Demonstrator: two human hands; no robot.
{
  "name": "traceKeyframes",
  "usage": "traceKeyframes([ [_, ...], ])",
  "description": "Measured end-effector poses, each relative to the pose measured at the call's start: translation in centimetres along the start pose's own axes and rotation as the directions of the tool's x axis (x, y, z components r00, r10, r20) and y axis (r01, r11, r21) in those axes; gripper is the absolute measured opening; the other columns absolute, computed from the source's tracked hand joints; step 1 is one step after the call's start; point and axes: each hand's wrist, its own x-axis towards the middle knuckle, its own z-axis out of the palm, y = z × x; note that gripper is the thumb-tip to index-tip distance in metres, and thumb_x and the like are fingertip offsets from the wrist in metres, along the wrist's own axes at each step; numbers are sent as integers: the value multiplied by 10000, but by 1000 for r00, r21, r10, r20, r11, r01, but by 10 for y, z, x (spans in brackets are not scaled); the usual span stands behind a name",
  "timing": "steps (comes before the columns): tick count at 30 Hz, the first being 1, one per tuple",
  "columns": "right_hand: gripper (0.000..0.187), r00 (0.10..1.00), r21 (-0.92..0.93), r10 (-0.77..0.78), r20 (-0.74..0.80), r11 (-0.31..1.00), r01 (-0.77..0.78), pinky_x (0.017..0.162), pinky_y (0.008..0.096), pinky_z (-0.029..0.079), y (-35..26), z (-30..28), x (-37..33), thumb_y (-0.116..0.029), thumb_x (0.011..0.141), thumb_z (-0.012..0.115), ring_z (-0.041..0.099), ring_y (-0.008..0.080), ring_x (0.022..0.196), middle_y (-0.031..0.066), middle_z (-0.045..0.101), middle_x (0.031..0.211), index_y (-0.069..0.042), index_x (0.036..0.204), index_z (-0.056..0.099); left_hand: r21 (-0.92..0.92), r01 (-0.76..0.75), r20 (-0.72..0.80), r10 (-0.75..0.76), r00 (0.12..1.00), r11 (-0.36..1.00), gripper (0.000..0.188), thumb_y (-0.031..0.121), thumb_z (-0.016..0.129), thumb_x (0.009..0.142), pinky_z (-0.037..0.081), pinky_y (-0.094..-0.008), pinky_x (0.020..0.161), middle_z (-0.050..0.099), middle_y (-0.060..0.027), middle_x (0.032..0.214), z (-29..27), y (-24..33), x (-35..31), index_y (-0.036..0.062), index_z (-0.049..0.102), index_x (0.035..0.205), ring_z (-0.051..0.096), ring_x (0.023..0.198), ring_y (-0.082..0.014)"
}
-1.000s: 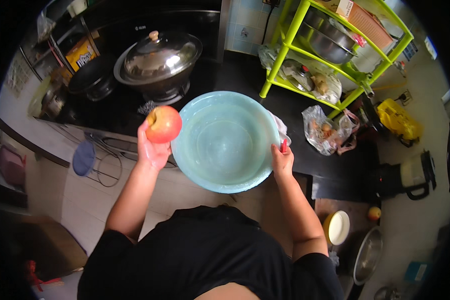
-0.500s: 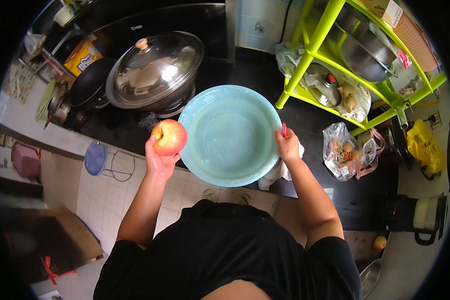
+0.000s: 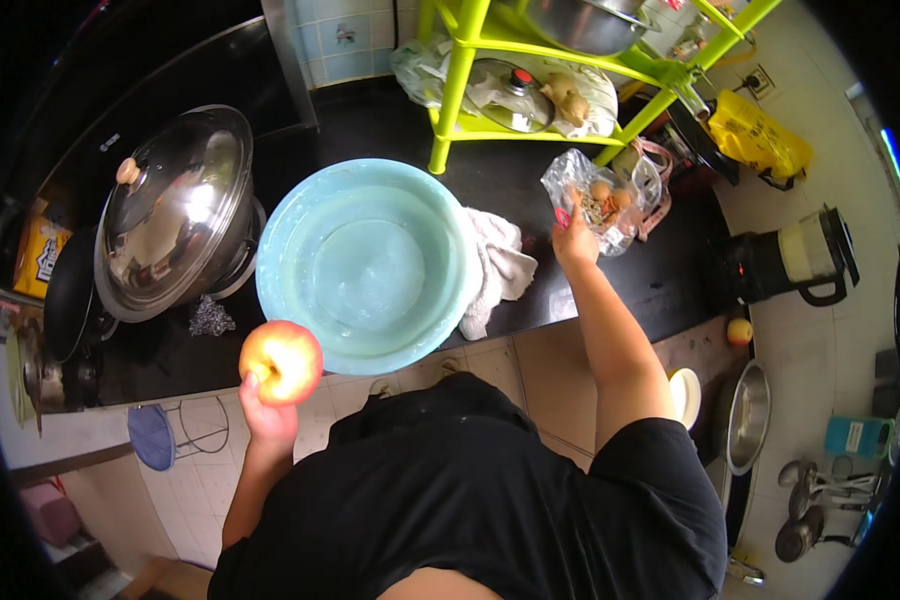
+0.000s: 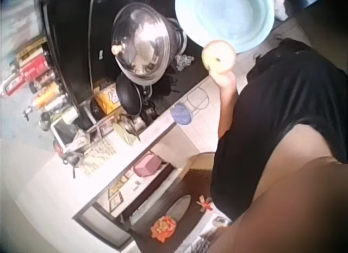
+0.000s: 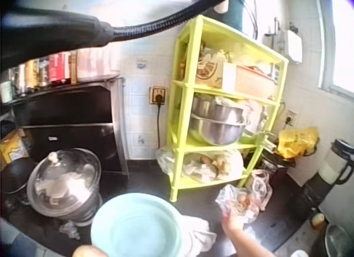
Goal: The person washes a cloth and an apple in a kitchen sink, then peels the apple with a peeler and slices it with a knife on a cutting board. The apple peels are collected in a plastic bag, and the apple slices are placed into a white bowl.
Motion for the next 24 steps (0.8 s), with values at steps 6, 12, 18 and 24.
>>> traceKeyframes([
  [6,182,999,-41,-38,-27,998,37,712,460,480,17,20,-7,-198,791,499,610,380,802,212,627,829,-60,884,573,-41,79,259,-66,964,996,716,484,462,781,335,-363,984,374,-173,1344,28,12,4,-39,373,1262,431,1171,-239],
  [12,232,967,-38,-236,92,970,241,684,451,489,-6,17,-71,-263,759,536,621,367,736,207,625,765,-46,806,602,-68,115,363,-83,928,991,750,489,503,749,333,-372,993,371,-206,1336,73,13,16,-50,375,1255,423,1182,-269],
  [18,257,909,215,-393,138,908,360,688,433,487,9,-30,-78,-192,794,528,615,357,767,199,626,791,-113,1026,605,-87,251,447,-188,875,964,727,469,514,755,333,-389,1002,401,-215,1300,143,-9,18,-35,374,1260,425,1184,-282],
  [24,420,676,-158,-736,41,664,731,757,357,486,65,-79,-33,-78,727,545,573,268,930,82,582,1064,-135,1144,542,-20,354,495,-298,816,935,697,476,515,766,346,-417,997,428,-185,1274,212,-51,28,20,366,1272,439,1171,-286],
])
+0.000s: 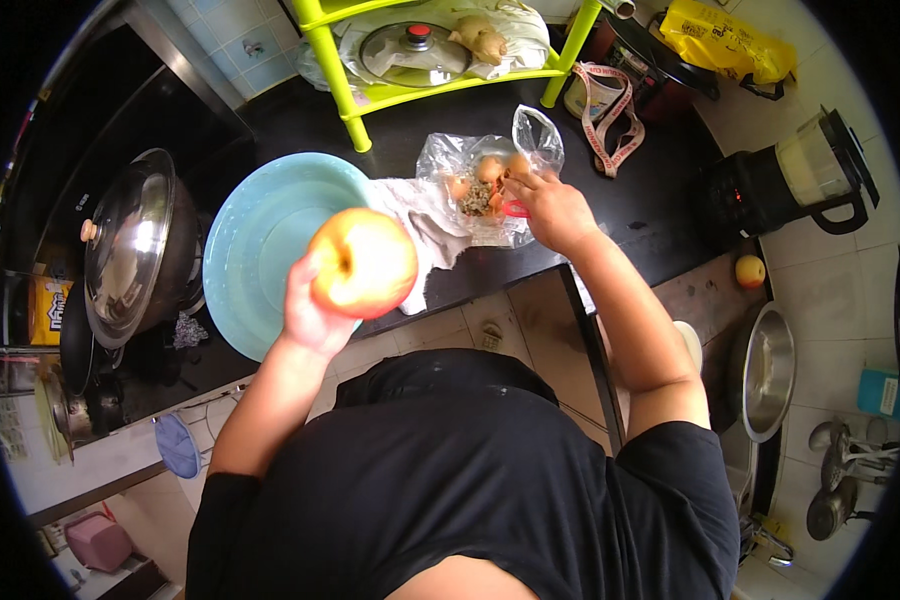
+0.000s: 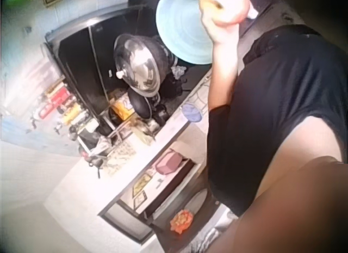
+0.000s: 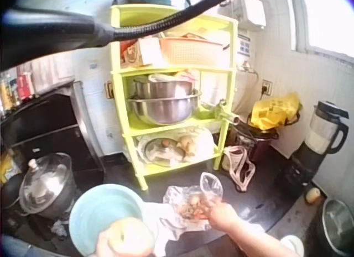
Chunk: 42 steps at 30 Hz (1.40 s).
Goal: The person washes a cloth and an apple in a kitchen sink, then peels the apple with a peeler and slices it with a knife on a cutting board. The apple peels are collected in a plastic bag, and the apple slices are placed into a white bowl.
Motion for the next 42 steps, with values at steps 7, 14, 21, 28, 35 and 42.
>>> traceKeyframes([
  [7,376,985,260,-50,166,966,5,756,382,471,38,-24,-42,-90,716,577,573,299,891,123,608,947,-113,1092,568,-237,279,68,-270,960,931,581,476,485,795,415,-446,913,476,-128,1217,64,-50,84,105,414,1237,495,1087,-289],
  [14,387,822,754,223,524,328,-570,634,315,474,64,-20,-70,-149,849,472,619,247,793,131,604,1063,-88,1230,445,-132,375,-263,-397,879,917,721,650,496,679,255,-532,952,473,-74,1194,63,-104,140,181,431,1222,420,1074,-278],
  [21,404,545,678,430,720,-602,-422,642,330,475,102,-17,-90,-163,880,427,603,261,831,164,555,1089,-18,1250,353,-203,447,-438,-489,754,871,792,658,500,678,367,-459,874,489,-148,1122,52,-98,129,94,412,1227,488,962,-292],
  [28,486,695,926,663,276,-378,-7,690,306,430,91,-68,-62,-365,909,261,552,193,746,105,590,791,13,855,562,-62,373,-207,-378,903,926,565,432,547,803,503,-370,766,534,-126,1120,63,-84,128,87,397,1225,567,964,-251],
  [35,196,878,983,451,164,-149,-107,580,249,473,27,-70,-24,-173,861,574,579,123,640,60,610,770,1,951,574,-91,379,-44,-383,923,921,556,360,586,813,488,-406,838,506,-152,1171,64,-81,132,62,388,1238,551,1020,-262],
  [42,198,918,980,343,199,-40,-197,761,283,458,-5,-64,-3,-131,789,657,590,154,834,82,638,877,5,928,622,-81,414,12,-414,910,907,542,392,477,861,481,-396,848,504,-131,1184,66,-75,129,67,349,1275,533,1057,-237],
])
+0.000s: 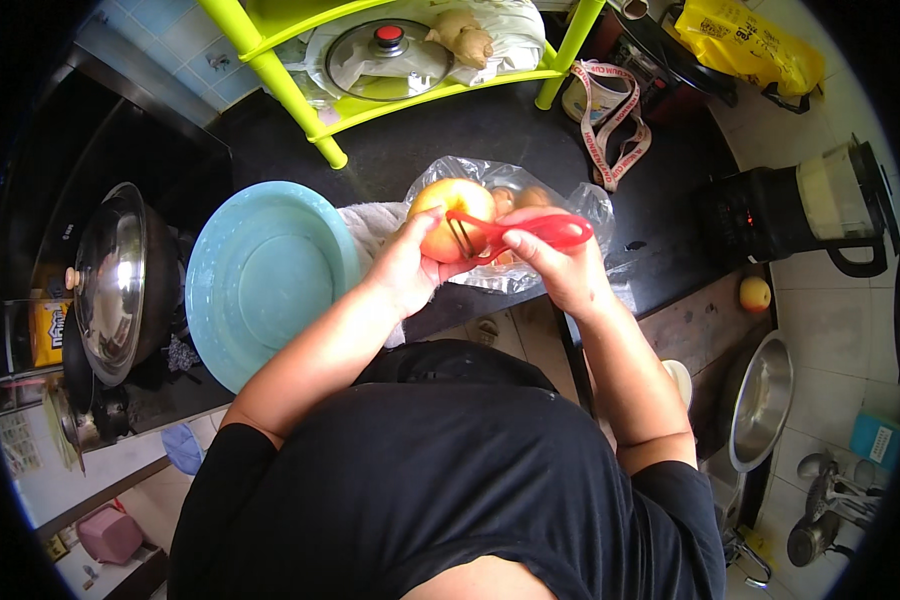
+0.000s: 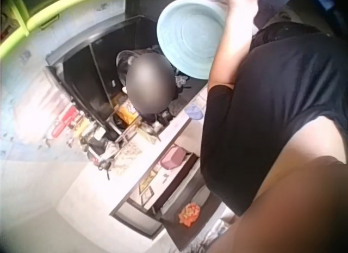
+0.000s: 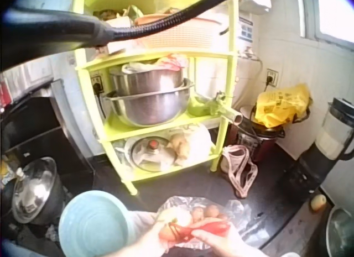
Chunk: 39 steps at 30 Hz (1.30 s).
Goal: The person washes a cloth and an apple in a kitchen sink, then peels the apple with a peeler and slices it with a knife on a cutting board. The apple peels are collected in a plastic bag, and the apple slices are placed into a white bowl.
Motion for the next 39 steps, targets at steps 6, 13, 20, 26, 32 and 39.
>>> traceKeyframes([
  [6,220,992,345,94,88,931,-119,690,265,462,19,-18,13,-190,786,668,583,131,768,69,631,840,-10,902,617,145,-6,152,-17,988,989,577,416,516,808,525,-330,726,535,-119,1140,-10,6,-7,84,380,1260,575,968,-201],
  [13,252,956,527,129,263,811,-254,737,329,499,25,-35,29,-206,780,674,618,187,804,94,633,863,-8,916,599,-14,144,268,-135,954,989,649,405,595,740,547,-340,663,548,-125,1095,-31,5,2,101,371,1267,592,917,-228],
  [20,177,926,586,138,351,739,-332,790,359,493,46,-47,54,-170,800,654,624,200,818,93,640,875,-23,885,602,-49,290,378,-251,891,956,706,403,608,724,574,-365,628,519,-198,1131,-37,4,7,99,331,1298,594,915,-385],
  [26,237,805,444,126,580,779,-443,805,375,491,42,-63,74,-195,804,647,621,240,853,129,634,901,-2,929,588,5,373,463,-333,821,928,721,418,607,724,578,-361,590,519,-213,1118,-26,7,8,106,318,1306,589,912,-406],
  [32,256,835,-31,458,306,881,-472,733,304,520,62,-79,91,-219,797,663,631,180,754,84,638,837,-1,912,592,6,233,475,-208,855,972,679,397,600,736,572,-386,589,528,-203,1109,-19,11,-3,82,346,1280,593,910,-362],
  [39,193,998,-500,2,-69,865,-36,644,244,454,20,-61,67,-188,770,670,554,99,671,45,630,740,-7,827,630,-19,180,158,-175,972,983,592,374,587,773,554,-407,690,531,-163,1139,-38,14,9,81,386,1246,579,971,-296],
])
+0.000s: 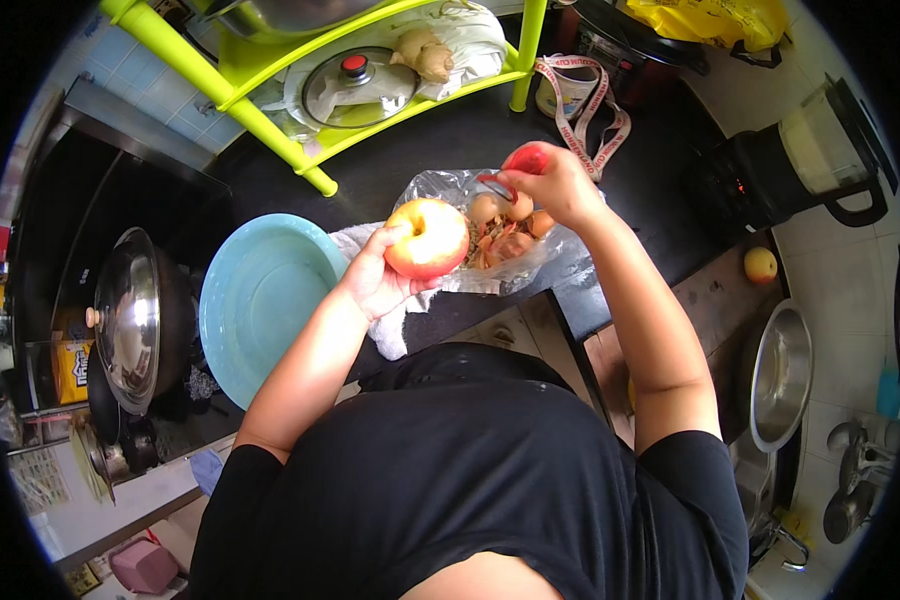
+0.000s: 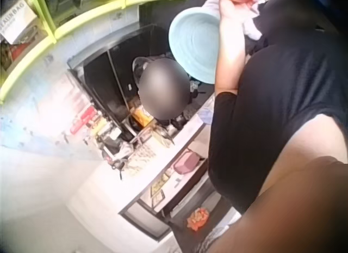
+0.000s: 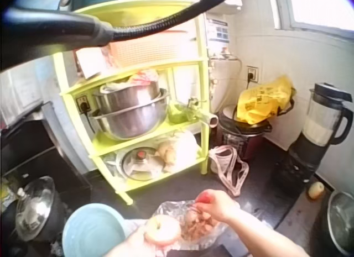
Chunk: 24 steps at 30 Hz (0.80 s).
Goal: The person washes a cloth and an apple in a kitchen sink, then peels the apple with a peeler and slices it with a knife on a cutting board. The apple peels are collected in a plastic bag, and the apple slices are placed into a white bowl.
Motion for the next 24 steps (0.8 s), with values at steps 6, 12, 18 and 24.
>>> traceKeyframes([
  [6,184,978,606,-65,199,793,-71,659,242,465,-39,6,-28,-166,756,690,573,100,684,35,631,747,-3,822,634,64,-19,17,18,1000,998,619,409,597,764,556,-352,650,547,-136,1108,4,-7,-2,90,389,1252,603,898,-237],
  [12,172,951,585,-30,307,794,-163,633,231,459,-25,9,-12,-214,802,660,563,82,646,8,618,719,-47,802,621,181,-1,165,-29,986,983,677,388,623,729,515,-355,772,546,-122,1117,8,-5,-6,96,370,1285,582,962,-223],
  [18,209,988,185,133,75,972,-144,591,237,454,29,18,7,-244,812,645,552,77,636,8,604,702,-38,793,614,130,-130,143,111,983,983,775,398,674,683,439,-390,914,525,-115,1155,20,-11,-9,78,342,1306,529,1063,-235],
  [24,205,980,327,131,-147,942,-77,537,216,399,-12,8,-11,-248,802,658,498,63,603,-6,587,697,-54,857,619,-52,-62,25,64,998,997,629,375,632,749,497,-384,776,500,-126,1190,2,-10,-13,81,392,1250,523,1044,-261],
])
